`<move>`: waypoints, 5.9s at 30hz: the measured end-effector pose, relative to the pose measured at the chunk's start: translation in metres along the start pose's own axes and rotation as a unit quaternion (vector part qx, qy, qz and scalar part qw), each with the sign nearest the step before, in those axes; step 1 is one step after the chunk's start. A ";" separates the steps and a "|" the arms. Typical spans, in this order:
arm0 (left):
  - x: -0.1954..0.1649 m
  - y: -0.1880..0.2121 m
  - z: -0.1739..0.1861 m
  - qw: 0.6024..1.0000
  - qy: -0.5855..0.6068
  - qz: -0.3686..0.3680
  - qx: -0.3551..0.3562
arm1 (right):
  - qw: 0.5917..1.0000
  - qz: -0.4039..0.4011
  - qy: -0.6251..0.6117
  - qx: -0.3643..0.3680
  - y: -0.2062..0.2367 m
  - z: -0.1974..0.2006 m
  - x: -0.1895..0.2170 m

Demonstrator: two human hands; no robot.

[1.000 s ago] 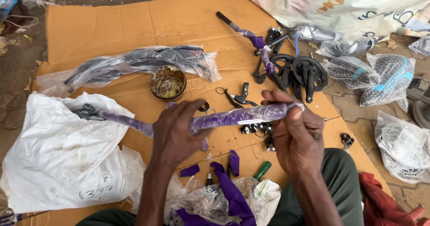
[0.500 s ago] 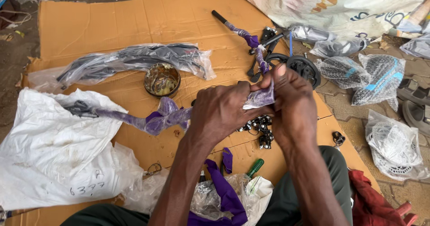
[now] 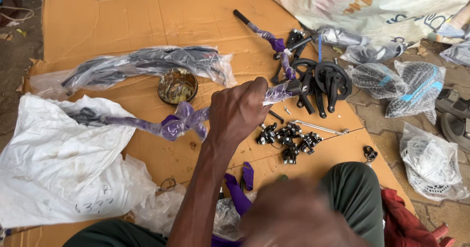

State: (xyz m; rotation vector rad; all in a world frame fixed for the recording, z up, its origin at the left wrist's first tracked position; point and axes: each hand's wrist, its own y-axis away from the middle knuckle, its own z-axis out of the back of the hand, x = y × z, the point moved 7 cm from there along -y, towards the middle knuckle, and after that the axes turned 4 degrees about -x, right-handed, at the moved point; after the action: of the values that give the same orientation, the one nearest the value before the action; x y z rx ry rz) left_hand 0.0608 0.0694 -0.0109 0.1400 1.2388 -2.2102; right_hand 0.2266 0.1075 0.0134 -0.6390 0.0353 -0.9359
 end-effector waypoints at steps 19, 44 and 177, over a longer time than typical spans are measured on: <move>0.151 0.170 0.085 0.866 0.105 0.398 -0.283 | 0.867 -0.053 0.362 0.340 -0.106 -0.027 -0.087; 0.210 0.205 0.022 0.416 0.488 0.622 -0.450 | 0.789 0.167 0.561 0.186 -0.117 -0.127 -0.007; 0.017 -0.026 -0.012 0.960 0.096 0.086 0.249 | 0.869 -0.227 -0.115 -0.423 -0.009 0.004 -0.080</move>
State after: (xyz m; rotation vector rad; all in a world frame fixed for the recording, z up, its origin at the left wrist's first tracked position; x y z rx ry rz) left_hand 0.0307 0.0813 -0.0049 0.6495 0.7017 -2.3463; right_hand 0.1730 0.1662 0.0018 -1.6283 0.0874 -1.2902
